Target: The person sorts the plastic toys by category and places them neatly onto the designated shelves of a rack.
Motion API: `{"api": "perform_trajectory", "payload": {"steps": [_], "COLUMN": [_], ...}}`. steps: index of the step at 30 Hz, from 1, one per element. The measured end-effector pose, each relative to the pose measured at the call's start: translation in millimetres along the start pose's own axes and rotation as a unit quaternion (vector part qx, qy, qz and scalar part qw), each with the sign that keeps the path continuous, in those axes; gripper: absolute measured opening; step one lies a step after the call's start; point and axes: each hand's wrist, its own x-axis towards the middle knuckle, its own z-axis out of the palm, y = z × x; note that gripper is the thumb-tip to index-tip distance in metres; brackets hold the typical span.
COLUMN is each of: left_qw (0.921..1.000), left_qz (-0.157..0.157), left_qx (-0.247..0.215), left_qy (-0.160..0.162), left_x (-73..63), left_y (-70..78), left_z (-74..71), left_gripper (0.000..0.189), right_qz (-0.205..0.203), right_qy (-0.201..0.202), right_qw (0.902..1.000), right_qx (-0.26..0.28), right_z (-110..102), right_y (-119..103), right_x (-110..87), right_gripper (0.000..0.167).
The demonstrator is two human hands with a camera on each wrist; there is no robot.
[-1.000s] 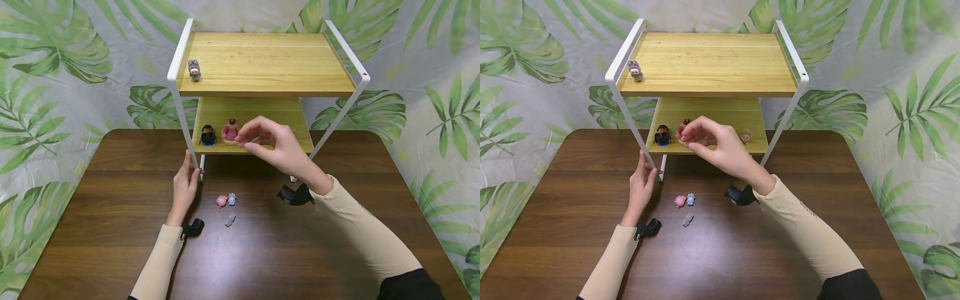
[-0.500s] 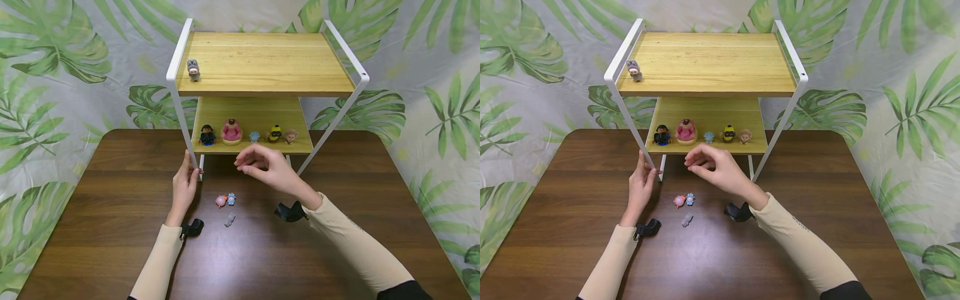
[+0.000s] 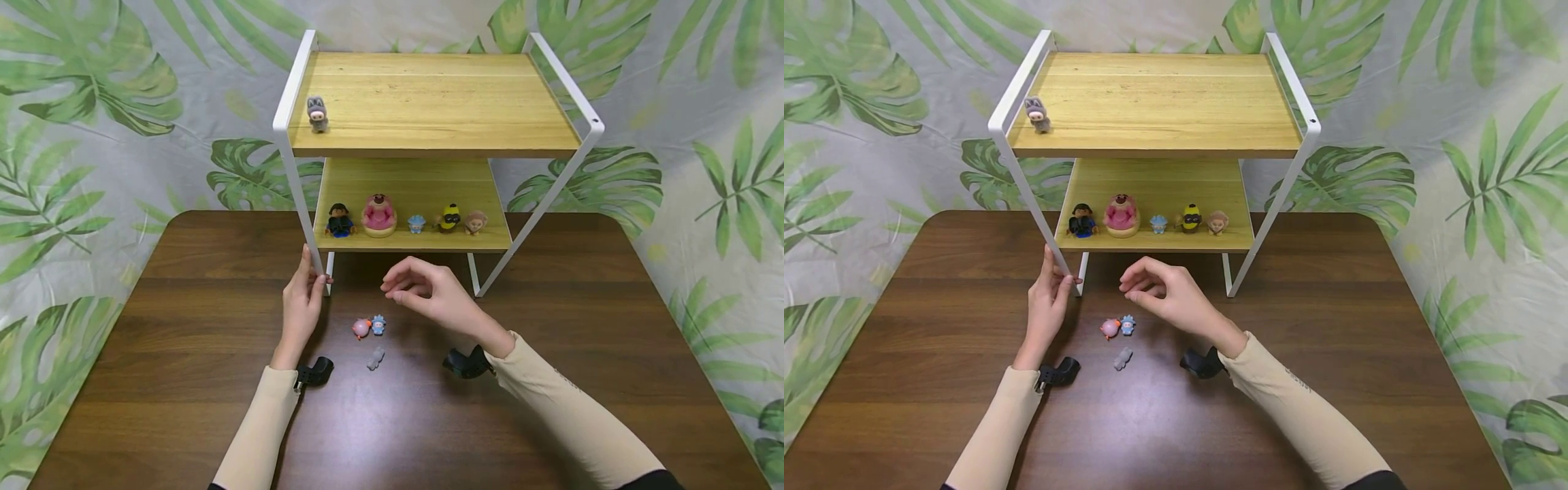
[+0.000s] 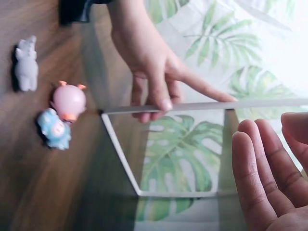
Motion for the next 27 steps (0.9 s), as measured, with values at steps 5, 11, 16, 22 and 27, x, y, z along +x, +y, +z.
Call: {"api": "perform_trajectory", "payload": {"steps": [5, 11, 16, 22, 27], "left_qw": [1.0, 1.0, 1.0, 1.0, 1.0], "left_qz": [0.0, 0.0, 0.0, 0.0, -0.005], "left_qx": [0.003, 0.002, 0.002, 0.0, 0.002], "left_qy": [-0.002, -0.002, -0.002, -0.002, -0.004], "left_x": [0.5, 0.4, 0.3, 0.3, -0.2], "left_y": [-0.4, -0.1, 1.4, 0.9, -0.8], "left_z": [0.1, -0.4, -0.9, -0.9, -0.6], "left_gripper": [0.087, 0.087, 0.087, 0.087, 0.085], "right_qz": [0.012, 0.031, 0.043, 0.064, 0.099], "right_qy": [-0.005, -0.018, -0.032, -0.071, -0.098], "right_qw": [0.9999, 0.9993, 0.9981, 0.9951, 0.9901], "right_qx": [0.009, -0.009, -0.029, -0.026, -0.02], "right_z": [9.2, 18.8, 27.0, 38.1, 47.3], "right_y": [10.0, 23.2, 31.8, 42.7, 45.1], "right_x": [-5.9, -12.9, -17.5, -25.9, -31.0], "right_gripper": [0.018, 0.018, 0.02, 0.024, 0.024]}}
